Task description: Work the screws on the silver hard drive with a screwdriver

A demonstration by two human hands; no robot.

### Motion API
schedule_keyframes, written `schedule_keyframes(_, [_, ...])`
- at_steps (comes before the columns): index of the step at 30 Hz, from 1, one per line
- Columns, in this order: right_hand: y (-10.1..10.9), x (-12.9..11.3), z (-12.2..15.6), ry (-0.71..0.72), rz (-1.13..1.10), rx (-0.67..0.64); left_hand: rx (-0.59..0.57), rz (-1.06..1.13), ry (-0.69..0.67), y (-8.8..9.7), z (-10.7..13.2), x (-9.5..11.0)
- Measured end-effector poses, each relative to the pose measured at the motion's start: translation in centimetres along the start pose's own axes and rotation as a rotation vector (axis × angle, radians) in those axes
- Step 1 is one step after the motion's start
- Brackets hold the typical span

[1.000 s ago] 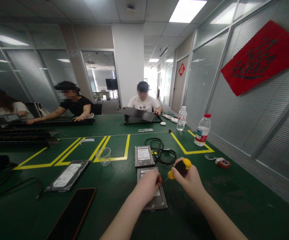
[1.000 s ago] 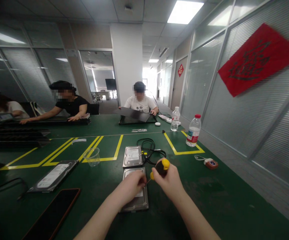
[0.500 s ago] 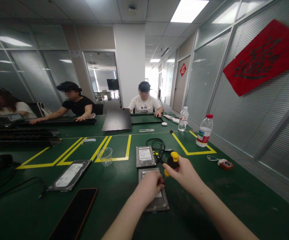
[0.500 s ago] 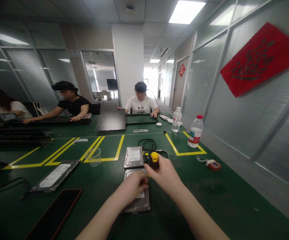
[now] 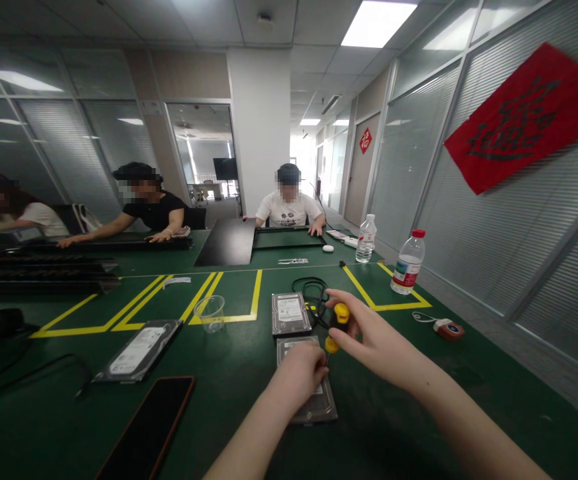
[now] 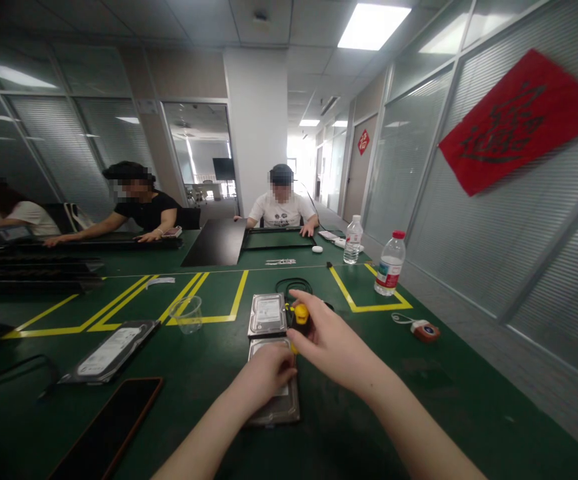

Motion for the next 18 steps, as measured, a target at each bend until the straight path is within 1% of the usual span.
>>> schedule_keyframes(4, [1.1, -1.4, -0.6, 0.037, -0.014, -0.102, 0.018, 0.0, -0.003, -0.2, -0.2, -0.3])
schedule_keyframes(6, [1.2, -1.6, -0.9, 0.033, -0.01, -0.105, 0.013, -0.006, -0.002, -0.4, -0.3, -0.4])
schedule_keyframes(8, [1.0, -1.3, -1.1, 0.017, -0.004, -0.076, 0.003, -0.017, 0.003, -0.5, -0.4, -0.4])
schedule_keyframes(11, [0.2, -0.3, -1.2, 0.005, -0.019, -0.012, 0.0, -0.027, 0.011, -0.5, -0.4, -0.3])
schedule_keyframes(15, [-0.9, 1.0, -1.3, 0.059, -0.052, 0.098, -0.008, -0.008, 0.007, -0.5, -0.3, -0.2])
schedule_keyframes(18, [-1.1, 1.0, -1.5, 0.115, 0.019, 0.119, 0.008, 0.015, -0.008, -0.5, -0.2, -0.2])
Point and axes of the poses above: each hand's wrist, its own z-axis away from the middle knuckle, its own y-axis out of the back of the hand, x = y × z, the point moved 3 cm from there along -z, towards the middle knuckle, and after that the axes turned 14 degrees about y, right-handed, at the moved point
